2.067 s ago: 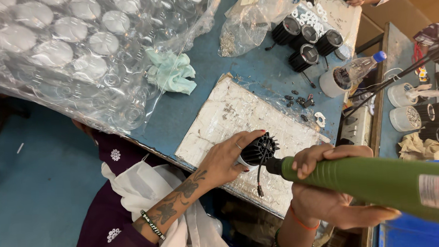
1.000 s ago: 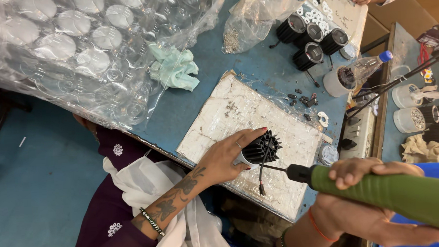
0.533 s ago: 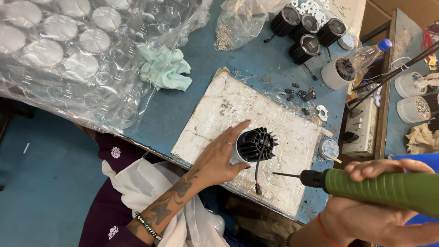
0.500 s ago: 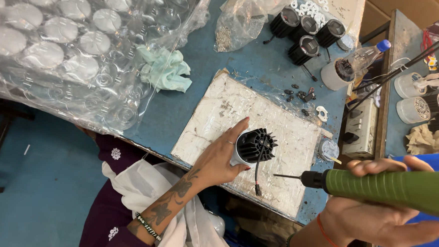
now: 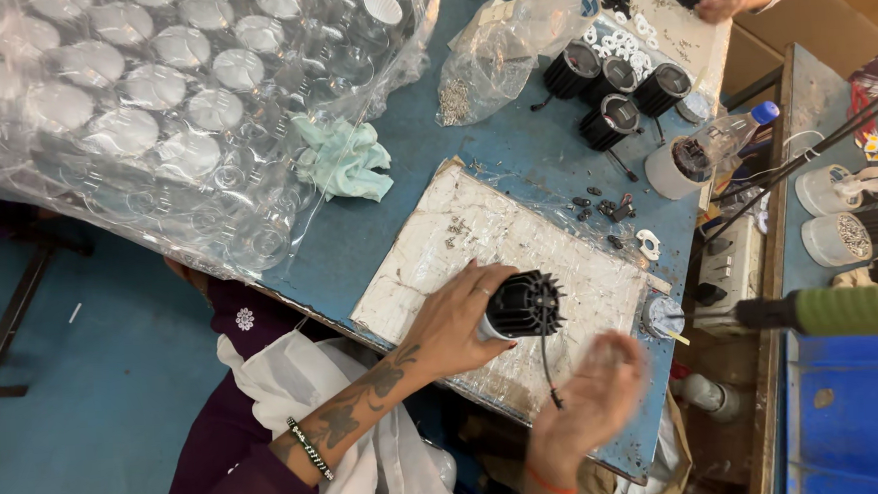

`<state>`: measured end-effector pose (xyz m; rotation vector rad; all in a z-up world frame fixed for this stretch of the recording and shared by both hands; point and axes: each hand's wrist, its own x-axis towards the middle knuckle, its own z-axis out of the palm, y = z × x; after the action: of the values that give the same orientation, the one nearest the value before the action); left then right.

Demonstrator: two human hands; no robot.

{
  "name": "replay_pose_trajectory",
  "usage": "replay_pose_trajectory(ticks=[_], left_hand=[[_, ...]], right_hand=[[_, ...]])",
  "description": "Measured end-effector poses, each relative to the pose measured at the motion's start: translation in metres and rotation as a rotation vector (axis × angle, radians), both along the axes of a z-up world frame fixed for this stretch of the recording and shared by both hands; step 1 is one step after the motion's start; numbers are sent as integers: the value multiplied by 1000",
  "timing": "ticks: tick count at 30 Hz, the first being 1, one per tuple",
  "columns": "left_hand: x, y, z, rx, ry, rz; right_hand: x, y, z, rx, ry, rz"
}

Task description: The person assembles LED light fixtures by inserting a white diffuser into a black heat sink, securing it with a screwdriver, and attaching wires. The person repeats this process for multiple units, placing finished items into a blue bin.

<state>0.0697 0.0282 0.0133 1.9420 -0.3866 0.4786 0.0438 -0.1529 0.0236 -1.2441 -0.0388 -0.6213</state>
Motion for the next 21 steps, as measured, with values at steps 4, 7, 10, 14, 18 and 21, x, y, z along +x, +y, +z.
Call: replay_pose_trajectory(ticks=[4, 7, 10, 14, 18, 21], left_hand=[[13, -12, 27, 283, -292, 119], [16, -46, 50, 458, -546, 138], [18, -66, 67, 859, -725, 172], [19, -66, 76, 1014, -745, 186], [25, -49, 71, 815, -655, 226], [20, -41, 67, 707, -605, 218]], right_hand=[[13, -18, -60, 747, 186, 393], [26, -44, -89, 1000, 286, 522], [36, -59, -107, 1054, 320, 521], [37, -56, -116, 1007, 333, 488], [37, -51, -104, 1262, 297, 645], [36, -37, -84, 1235, 287, 682]])
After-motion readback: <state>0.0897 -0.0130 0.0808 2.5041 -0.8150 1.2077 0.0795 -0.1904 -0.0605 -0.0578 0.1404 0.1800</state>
